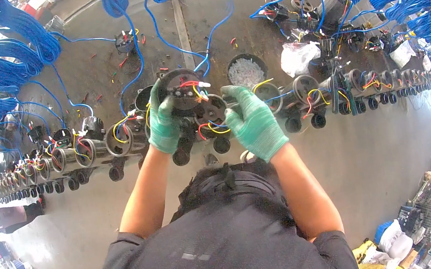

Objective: The person wires electronic components by threading wires through holes and connecting them to terminals on a row of identical devices. The person moves along the line, performing repetitive wiring and securing actions on each unit.

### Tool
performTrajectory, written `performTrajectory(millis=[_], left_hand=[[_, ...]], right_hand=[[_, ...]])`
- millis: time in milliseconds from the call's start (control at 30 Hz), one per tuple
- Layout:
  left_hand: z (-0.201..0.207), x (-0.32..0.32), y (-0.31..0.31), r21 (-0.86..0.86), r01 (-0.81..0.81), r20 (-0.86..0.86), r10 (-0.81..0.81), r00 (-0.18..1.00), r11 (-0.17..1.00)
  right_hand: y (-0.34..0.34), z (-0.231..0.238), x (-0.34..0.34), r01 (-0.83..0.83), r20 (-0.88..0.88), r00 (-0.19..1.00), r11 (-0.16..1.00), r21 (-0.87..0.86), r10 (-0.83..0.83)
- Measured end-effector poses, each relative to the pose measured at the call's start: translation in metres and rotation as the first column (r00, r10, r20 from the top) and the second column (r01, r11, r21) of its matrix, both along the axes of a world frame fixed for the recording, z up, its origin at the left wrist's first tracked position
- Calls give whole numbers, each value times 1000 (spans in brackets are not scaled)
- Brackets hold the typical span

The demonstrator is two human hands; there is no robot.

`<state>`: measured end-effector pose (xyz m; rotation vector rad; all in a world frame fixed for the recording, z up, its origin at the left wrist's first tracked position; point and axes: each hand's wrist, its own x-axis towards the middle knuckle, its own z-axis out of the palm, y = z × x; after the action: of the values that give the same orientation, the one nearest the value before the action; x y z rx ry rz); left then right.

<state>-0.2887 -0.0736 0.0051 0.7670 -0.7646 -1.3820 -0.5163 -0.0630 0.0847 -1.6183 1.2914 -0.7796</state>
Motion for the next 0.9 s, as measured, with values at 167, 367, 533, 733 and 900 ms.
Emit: performTrajectory(millis=[167, 367, 533, 733, 900], left_hand=[[1, -7, 6, -10, -91, 61, 91, 994, 996], [0, -9, 8, -60, -200, 174, 208, 963, 978], [3, -6, 9, -42, -164, 38, 165, 986, 986], [8, -7, 13, -69, -135, 79, 140, 987, 988], [8, -7, 10, -32, -136, 8, 136, 991, 990]], right_hand=[[-2, 9, 27, 20, 65, 998, 999, 41, -22], [-17, 9, 33, -49, -308, 950, 942, -333, -59], [-31, 17, 23, 3, 81, 997, 997, 79, -10], [-42, 17, 8, -219, 613, 783, 879, 424, -101], [-47, 1, 16, -316, 774, 628, 883, 347, -80]])
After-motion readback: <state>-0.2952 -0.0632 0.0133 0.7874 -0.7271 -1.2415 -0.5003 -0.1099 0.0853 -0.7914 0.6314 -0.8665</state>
